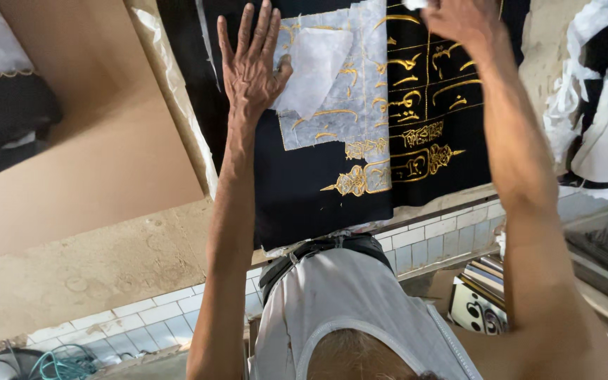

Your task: The person peels a translucent transfer paper with gold Arabic calligraphy off a black fabric surface on a workbench. They repeatedly lift, smooth, and remove sections of the paper by hand, leaving the gold design adhered to the fabric. The person handles the fabric and paper throughout, occasionally repositioning the material on the table.

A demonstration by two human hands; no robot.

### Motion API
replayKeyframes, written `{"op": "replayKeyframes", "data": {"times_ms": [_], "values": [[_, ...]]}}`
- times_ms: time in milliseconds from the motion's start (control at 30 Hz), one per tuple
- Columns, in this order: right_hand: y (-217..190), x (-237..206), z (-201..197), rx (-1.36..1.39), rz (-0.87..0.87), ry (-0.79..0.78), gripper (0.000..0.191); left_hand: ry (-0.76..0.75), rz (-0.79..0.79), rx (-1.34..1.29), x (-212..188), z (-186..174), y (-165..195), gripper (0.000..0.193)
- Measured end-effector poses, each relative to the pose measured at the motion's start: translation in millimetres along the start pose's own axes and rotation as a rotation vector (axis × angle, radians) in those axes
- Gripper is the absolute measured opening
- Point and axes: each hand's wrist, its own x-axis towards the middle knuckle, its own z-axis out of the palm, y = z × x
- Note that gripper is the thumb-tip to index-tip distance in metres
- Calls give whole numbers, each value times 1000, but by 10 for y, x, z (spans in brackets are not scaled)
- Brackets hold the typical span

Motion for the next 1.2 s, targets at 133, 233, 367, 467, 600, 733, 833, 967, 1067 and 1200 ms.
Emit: {"op": "replayKeyframes", "data": {"times_ms": [133,233,367,467,600,733,833,967,1067,1200], "values": [[-656,240,40,301,-66,80,17,-26,-13,-59,6,-51,8,64],[-1266,421,8,351,-217,268,34,51,10,-69,8,-84,-11,54],[-1872,463,109,271,-242,366,92,110,18,-90,-2,-103,-32,46],[-2123,308,331,483,-224,111,55,117,18,-109,4,-90,-39,45],[-2001,-515,544,587,-5,-296,21,225,41,-127,-64,-96,-79,42],[-1520,-2462,464,916,345,-226,28,220,-11,-175,-749,-105,-69,45],[-1436,-4217,380,974,1002,-209,41,164,-110,-255,-1742,-192,179,50],[-1592,-5616,290,181,1106,-428,59,120,-272,-306,-2864,-297,612,55],[-1744,-5449,276,90,900,-4,57,84,-409,-307,-3437,-361,846,51],[-2259,-4055,429,854,611,295,38,35,-599,-441,-3669,-269,846,41]]}}
